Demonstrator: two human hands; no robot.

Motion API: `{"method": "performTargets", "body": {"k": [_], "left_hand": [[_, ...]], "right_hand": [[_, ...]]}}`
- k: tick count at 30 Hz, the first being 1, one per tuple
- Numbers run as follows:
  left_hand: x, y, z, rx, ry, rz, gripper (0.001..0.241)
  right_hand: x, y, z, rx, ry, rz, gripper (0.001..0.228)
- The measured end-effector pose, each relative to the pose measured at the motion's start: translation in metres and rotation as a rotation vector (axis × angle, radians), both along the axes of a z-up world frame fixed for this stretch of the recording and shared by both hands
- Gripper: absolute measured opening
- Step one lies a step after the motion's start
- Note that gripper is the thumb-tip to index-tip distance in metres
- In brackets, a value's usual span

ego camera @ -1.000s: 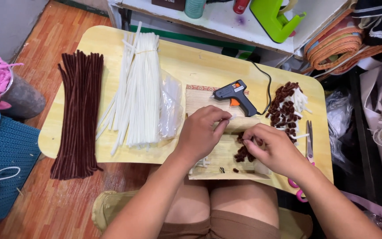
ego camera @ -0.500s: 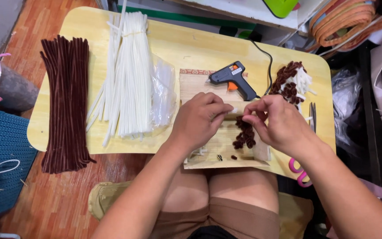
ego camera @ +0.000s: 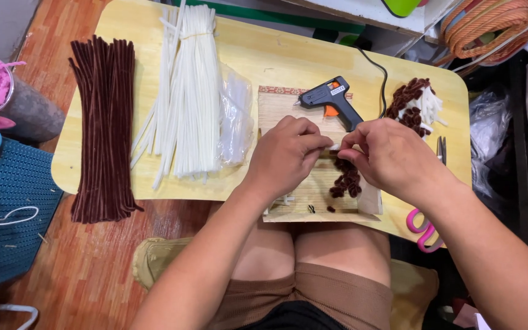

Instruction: The person is crafting a decorative item by repeatedly applying hot glue to the end of a white stick and attaching a small brown piece. They use a hot glue gun and scissors while working at a low table.

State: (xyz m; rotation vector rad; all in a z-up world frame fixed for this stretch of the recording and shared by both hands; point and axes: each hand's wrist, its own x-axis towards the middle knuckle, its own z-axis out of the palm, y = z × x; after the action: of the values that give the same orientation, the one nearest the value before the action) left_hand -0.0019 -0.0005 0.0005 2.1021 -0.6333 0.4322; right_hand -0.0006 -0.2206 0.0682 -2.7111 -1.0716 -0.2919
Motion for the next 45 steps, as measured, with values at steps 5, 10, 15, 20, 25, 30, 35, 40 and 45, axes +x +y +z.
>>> {"method": "performTargets", "body": {"k": [5, 10, 15, 20, 25, 30, 35, 40, 45], "left_hand": [[0.001, 0.001, 0.001, 0.006, 0.015, -0.018, 0.010], [0.000, 0.002, 0.002, 0.013, 0.010, -0.018, 0.010], [0.001, 0.002, 0.001, 0.021, 0.031, -0.038, 0.011], [0.001, 0.002, 0.001, 0.022, 0.044, -0.042, 0.011], [0.001, 0.002, 0.000, 0.027, 0.053, -0.043, 0.012], [0.001, 0.001, 0.000, 0.007, 0.031, -0.029, 0.010], [0.001, 0.002, 0.002, 0.000, 0.054, -0.030, 0.010], [0.003, 0.001, 0.001, -0.076, 0.090, -0.035, 0.011], [0.005, 0.002, 0.012, -0.199, 0.228, -0.037, 0.010]], "right_hand": [[0.004, -0.001, 0.003, -0.036, 0.068, -0.024, 0.034], [-0.001, 0.001, 0.013, -0.023, 0.109, -0.054, 0.036], [-0.004, 0.005, 0.015, 0.056, 0.249, -0.176, 0.040], [-0.003, 0.005, 0.010, 0.118, 0.313, -0.238, 0.041], [-0.001, 0.005, 0.009, 0.146, 0.376, -0.275, 0.042], [-0.002, 0.006, 0.009, 0.207, 0.397, -0.272, 0.042], [-0.002, 0.007, 0.011, 0.265, 0.396, -0.262, 0.044], [-0.007, -0.004, -0.008, 0.502, 0.332, -0.230, 0.057], [-0.028, -0.003, -0.048, 0.770, 0.163, -0.397, 0.026]]}}
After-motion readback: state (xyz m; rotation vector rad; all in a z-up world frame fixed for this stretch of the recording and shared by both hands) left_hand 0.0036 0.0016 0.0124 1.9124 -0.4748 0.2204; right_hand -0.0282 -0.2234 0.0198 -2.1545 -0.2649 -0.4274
